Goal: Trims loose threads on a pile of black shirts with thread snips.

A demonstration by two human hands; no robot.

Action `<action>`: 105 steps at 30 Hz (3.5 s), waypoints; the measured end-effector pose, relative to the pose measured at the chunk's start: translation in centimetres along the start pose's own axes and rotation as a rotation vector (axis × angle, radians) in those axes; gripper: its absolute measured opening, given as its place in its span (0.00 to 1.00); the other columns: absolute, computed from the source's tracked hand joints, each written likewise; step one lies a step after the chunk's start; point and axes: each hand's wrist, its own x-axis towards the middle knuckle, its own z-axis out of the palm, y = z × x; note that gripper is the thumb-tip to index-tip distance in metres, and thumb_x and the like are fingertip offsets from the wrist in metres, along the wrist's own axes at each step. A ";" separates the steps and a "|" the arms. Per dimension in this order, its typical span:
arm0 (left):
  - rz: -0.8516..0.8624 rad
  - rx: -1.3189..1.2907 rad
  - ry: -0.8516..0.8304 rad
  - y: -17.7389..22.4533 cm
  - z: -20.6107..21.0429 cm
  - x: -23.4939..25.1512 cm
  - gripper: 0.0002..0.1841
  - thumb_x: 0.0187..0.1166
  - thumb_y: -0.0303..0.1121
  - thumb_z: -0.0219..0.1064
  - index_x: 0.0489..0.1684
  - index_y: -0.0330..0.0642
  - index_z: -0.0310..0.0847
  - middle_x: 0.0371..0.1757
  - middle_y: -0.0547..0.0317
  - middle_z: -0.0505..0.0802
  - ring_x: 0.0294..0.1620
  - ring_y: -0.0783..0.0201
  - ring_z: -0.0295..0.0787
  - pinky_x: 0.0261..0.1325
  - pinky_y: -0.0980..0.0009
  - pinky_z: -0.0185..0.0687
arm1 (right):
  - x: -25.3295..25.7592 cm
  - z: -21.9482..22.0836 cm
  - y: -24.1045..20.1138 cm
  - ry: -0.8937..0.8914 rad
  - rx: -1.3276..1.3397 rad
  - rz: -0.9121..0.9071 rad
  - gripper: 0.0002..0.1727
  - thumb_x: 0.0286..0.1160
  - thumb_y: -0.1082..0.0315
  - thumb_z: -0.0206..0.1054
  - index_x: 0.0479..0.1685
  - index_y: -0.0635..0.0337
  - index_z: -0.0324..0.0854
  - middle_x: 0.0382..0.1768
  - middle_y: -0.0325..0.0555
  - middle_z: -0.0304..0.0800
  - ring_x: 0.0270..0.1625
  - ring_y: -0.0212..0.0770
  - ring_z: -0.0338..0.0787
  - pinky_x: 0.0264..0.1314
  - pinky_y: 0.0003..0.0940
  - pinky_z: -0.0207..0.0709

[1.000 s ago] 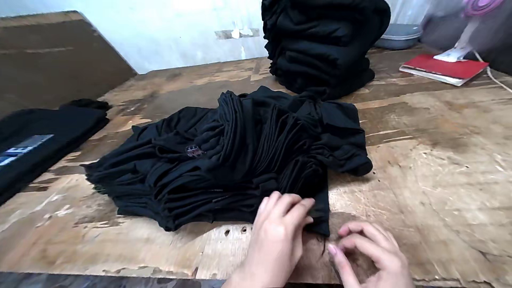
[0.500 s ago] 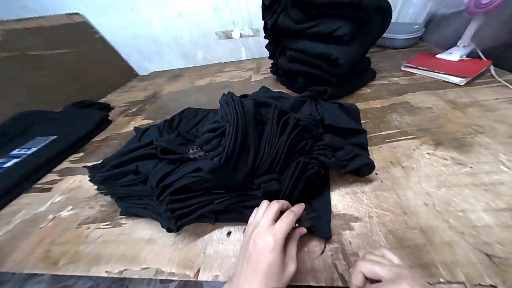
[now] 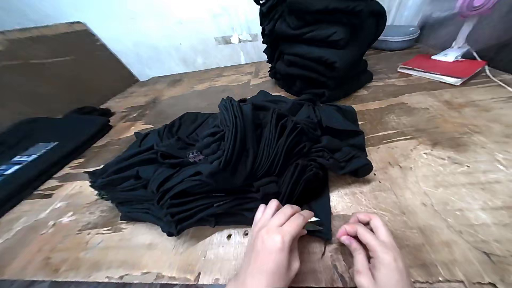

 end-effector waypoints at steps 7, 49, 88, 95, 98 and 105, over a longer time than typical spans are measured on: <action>-0.024 0.064 -0.030 0.8 0.9 0.8 0.12 0.73 0.34 0.68 0.50 0.61 0.93 0.45 0.72 0.93 0.46 0.63 0.87 0.45 0.61 0.78 | -0.1 -1.7 -0.1 -0.149 0.019 0.007 0.04 0.69 0.64 0.74 0.35 0.49 0.94 0.49 0.42 0.89 0.58 0.42 0.86 0.62 0.44 0.80; 0.293 0.077 0.313 -1.1 1.1 -1.3 0.11 0.81 0.30 0.66 0.56 0.51 0.89 0.50 0.64 0.94 0.55 0.64 0.86 0.70 0.63 0.71 | -2.4 2.2 -0.9 0.309 0.164 -0.130 0.02 0.71 0.64 0.78 0.37 0.46 0.97 0.36 0.31 0.93 0.50 0.28 0.85 0.58 0.26 0.74; 0.450 0.044 0.087 -2.1 0.6 1.9 0.13 0.82 0.31 0.63 0.58 0.58 0.89 0.53 0.65 0.95 0.50 0.62 0.85 0.59 0.60 0.73 | -0.6 -0.3 0.3 0.144 0.109 -0.265 0.01 0.70 0.55 0.80 0.35 0.34 0.96 0.36 0.32 0.86 0.46 0.28 0.81 0.60 0.32 0.68; 0.068 -0.096 0.063 -1.6 0.4 5.1 0.09 0.59 0.24 0.69 0.33 0.49 0.85 0.29 0.67 0.88 0.28 0.70 0.86 0.31 0.68 0.86 | 0.8 0.6 -0.5 -0.061 -0.237 -0.166 0.19 0.69 0.40 0.75 0.43 0.45 0.93 0.51 0.44 0.93 0.55 0.49 0.90 0.59 0.55 0.79; 0.196 -0.053 0.122 -3.0 1.3 6.6 0.18 0.67 0.23 0.65 0.51 0.54 0.92 0.28 0.65 0.84 0.24 0.68 0.82 0.27 0.69 0.81 | 1.2 2.2 -0.4 0.005 -0.257 -0.258 0.07 0.74 0.57 0.72 0.39 0.41 0.97 0.39 0.37 0.94 0.46 0.40 0.92 0.64 0.49 0.77; 0.107 0.204 0.022 -2.5 -1.6 4.5 0.12 0.69 0.49 0.68 0.25 0.55 0.90 0.19 0.70 0.81 0.19 0.70 0.80 0.19 0.68 0.74 | 0.6 -5.6 -0.2 -0.532 -0.147 -0.098 0.08 0.73 0.58 0.75 0.34 0.47 0.97 0.33 0.42 0.95 0.40 0.45 0.92 0.66 0.62 0.69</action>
